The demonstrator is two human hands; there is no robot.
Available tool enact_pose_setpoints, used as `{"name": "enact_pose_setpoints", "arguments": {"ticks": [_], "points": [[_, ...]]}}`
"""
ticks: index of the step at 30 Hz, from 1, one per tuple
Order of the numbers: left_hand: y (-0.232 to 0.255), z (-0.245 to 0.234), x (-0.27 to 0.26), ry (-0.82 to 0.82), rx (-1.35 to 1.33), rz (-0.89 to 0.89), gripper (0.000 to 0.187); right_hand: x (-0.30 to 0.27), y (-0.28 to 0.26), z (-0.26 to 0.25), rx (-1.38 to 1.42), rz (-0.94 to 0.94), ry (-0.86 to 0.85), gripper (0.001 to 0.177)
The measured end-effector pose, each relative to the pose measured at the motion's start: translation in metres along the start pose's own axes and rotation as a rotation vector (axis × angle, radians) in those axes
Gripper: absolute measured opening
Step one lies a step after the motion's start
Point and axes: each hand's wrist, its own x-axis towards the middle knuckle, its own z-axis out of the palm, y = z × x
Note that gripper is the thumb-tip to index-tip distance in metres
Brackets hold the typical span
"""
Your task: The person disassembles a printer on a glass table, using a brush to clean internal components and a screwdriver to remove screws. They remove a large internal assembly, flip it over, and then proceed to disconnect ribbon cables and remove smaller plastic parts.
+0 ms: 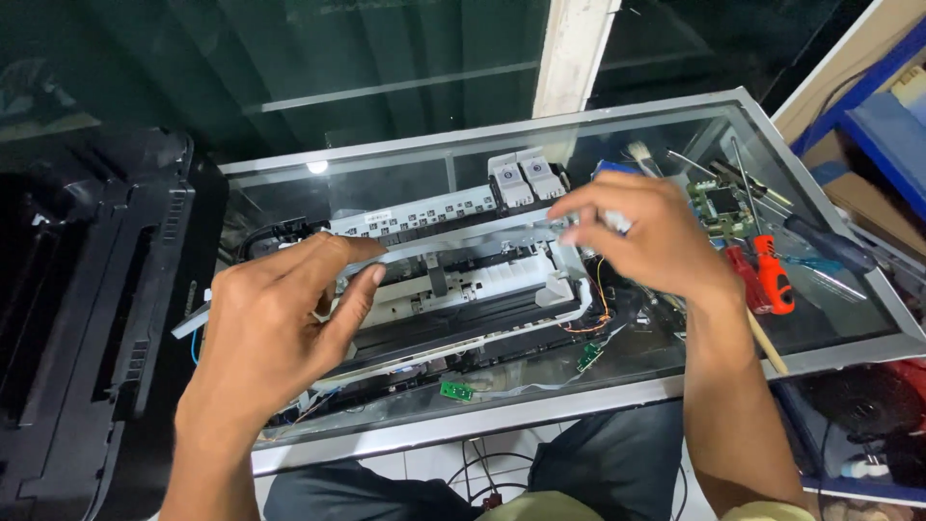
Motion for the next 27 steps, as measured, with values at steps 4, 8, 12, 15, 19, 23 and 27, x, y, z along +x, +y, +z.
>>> {"name": "enact_pose_setpoints", "arguments": {"ticks": [4,8,12,15,19,23,27], "points": [[-0.003,0.001,0.0,0.017,0.049,-0.005,0.012,-0.003,0.023,0.011,-0.191,-0.08,-0.036,0.007],[-0.01,0.005,-0.001,-0.015,0.085,-0.038,0.013,-0.002,0.027,0.004,-0.087,-0.019,-0.001,0.009],[-0.015,0.005,-0.001,-0.01,0.097,-0.061,0.013,0.0,0.038,-0.003,-0.134,0.065,-0.118,0.014],[-0.017,0.005,-0.001,-0.048,0.095,-0.085,0.014,-0.002,0.04,-0.005,-0.098,0.107,-0.081,0.014],[-0.024,0.004,-0.002,-0.126,0.051,-0.123,0.013,-0.003,0.044,-0.001,-0.021,0.133,-0.007,0.01],[-0.037,0.004,-0.009,-0.118,0.014,-0.147,0.015,-0.005,0.043,0.007,-0.012,0.088,0.038,0.006],[-0.051,0.002,-0.016,-0.136,0.011,-0.14,0.011,-0.009,0.041,0.015,-0.144,0.097,0.082,0.007]]}}
